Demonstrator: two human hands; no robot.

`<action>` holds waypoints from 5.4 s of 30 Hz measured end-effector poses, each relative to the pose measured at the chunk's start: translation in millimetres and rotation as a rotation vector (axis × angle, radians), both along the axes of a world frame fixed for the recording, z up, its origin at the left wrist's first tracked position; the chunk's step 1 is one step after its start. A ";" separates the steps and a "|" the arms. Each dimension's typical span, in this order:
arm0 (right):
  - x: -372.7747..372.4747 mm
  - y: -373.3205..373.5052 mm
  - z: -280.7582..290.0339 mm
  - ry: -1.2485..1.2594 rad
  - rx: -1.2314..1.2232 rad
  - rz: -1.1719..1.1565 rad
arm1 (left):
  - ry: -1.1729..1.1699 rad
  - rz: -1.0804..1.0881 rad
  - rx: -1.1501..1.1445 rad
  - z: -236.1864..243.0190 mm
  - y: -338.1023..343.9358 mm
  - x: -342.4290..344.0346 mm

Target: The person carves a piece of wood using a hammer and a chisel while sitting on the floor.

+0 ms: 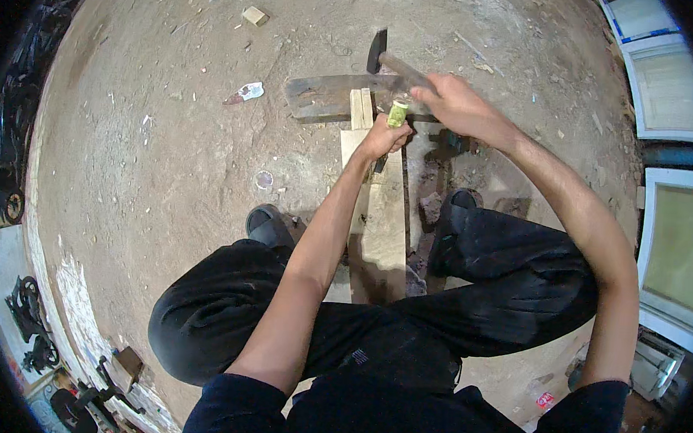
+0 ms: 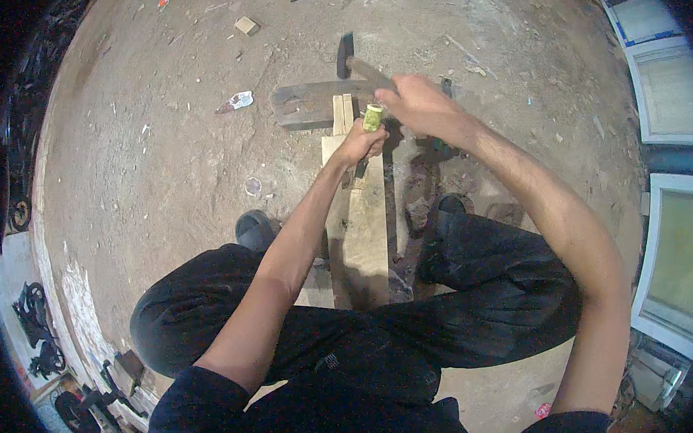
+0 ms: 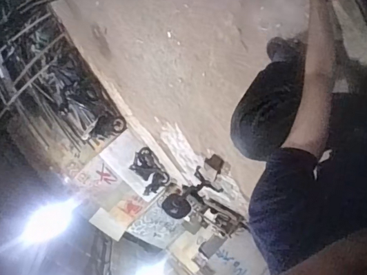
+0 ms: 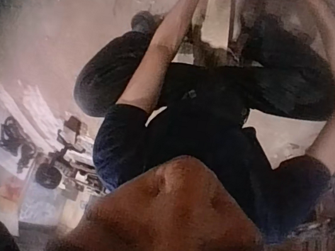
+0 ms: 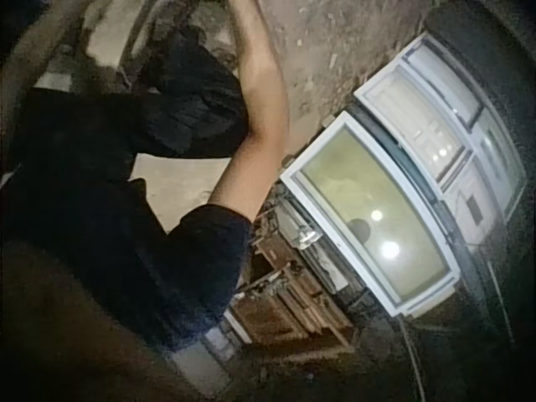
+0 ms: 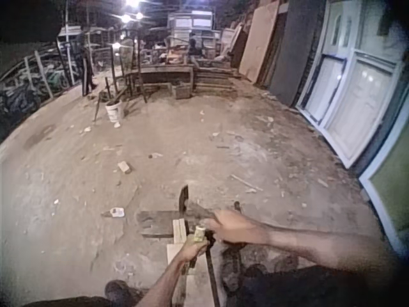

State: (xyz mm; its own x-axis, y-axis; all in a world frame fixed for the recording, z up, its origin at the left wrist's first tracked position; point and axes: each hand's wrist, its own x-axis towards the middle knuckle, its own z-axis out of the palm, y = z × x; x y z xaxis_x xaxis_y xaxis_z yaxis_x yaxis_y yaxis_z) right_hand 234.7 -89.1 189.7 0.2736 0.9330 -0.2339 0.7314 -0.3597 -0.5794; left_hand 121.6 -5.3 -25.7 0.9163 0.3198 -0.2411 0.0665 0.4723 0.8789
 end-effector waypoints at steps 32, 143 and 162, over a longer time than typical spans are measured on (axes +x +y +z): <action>-2.5 -97.3 75.5 0.829 -0.058 -0.804 | 0.294 0.363 0.883 38.7 -82.3 5.9; -83.7 -164.0 -55.5 0.853 0.464 -1.360 | -0.046 -0.293 1.043 -3.0 -71.9 9.9; -76.4 -173.7 -46.0 0.862 0.437 -1.316 | 0.157 -0.205 1.259 -5.2 -97.8 -5.0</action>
State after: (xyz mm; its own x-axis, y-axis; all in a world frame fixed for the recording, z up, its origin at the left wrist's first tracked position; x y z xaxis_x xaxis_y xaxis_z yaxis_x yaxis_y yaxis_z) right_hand 158.4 -262.8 143.7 0.8251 0.2072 -0.5257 -0.5052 -0.1462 -0.8505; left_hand 116.6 -103.1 -30.9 0.9651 0.2616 0.0137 0.1813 -0.7050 0.6857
